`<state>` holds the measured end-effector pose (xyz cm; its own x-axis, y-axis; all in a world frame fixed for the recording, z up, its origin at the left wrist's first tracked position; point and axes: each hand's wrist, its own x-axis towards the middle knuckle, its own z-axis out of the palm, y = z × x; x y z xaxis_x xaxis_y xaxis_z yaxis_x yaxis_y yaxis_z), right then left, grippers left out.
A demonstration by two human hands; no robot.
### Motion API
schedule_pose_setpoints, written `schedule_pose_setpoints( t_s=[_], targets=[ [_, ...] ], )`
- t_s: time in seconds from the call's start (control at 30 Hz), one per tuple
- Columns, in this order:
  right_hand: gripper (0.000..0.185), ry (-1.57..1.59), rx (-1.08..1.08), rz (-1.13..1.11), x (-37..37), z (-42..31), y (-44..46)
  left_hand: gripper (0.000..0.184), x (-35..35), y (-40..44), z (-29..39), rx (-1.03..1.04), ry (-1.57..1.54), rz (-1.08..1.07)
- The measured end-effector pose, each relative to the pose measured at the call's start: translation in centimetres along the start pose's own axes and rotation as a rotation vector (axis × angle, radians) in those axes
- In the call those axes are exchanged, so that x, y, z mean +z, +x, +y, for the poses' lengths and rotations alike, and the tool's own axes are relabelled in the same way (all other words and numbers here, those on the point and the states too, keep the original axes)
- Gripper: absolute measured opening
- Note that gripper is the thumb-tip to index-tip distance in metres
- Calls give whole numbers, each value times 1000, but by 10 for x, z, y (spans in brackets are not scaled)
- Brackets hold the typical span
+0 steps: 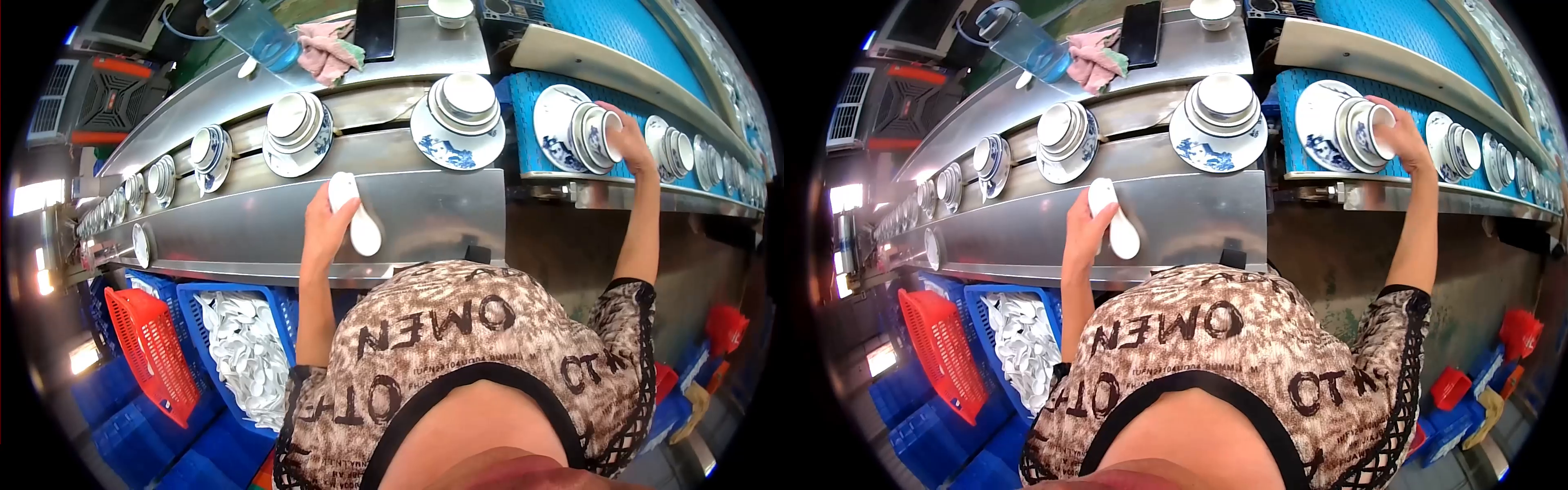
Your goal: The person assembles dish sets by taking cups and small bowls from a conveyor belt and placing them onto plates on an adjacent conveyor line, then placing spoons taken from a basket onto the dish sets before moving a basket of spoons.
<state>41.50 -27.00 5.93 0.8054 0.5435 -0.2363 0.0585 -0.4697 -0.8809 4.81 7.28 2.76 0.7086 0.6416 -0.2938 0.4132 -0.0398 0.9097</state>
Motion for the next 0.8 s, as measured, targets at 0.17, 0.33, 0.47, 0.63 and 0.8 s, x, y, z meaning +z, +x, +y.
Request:
schedule_pose_setpoints(
  t_s=[0.17,0.33,0.47,0.63,0.8],
  targets=[
    [45,139,-81,32,55,-16,7,23,25,21,24,-47,-259,-45],
    [46,45,-96,39,85,-38,6,25,39,44,25,-45,-546,-84],
    [46,12,-124,22,100,-42,10,31,48,52,26,-90,-574,-101],
    [43,-21,-265,180,132,13,53,28,45,61,13,-54,-594,0],
    [50,297,-205,132,160,0,41,18,-9,78,-46,-156,-390,254]
  ],
)
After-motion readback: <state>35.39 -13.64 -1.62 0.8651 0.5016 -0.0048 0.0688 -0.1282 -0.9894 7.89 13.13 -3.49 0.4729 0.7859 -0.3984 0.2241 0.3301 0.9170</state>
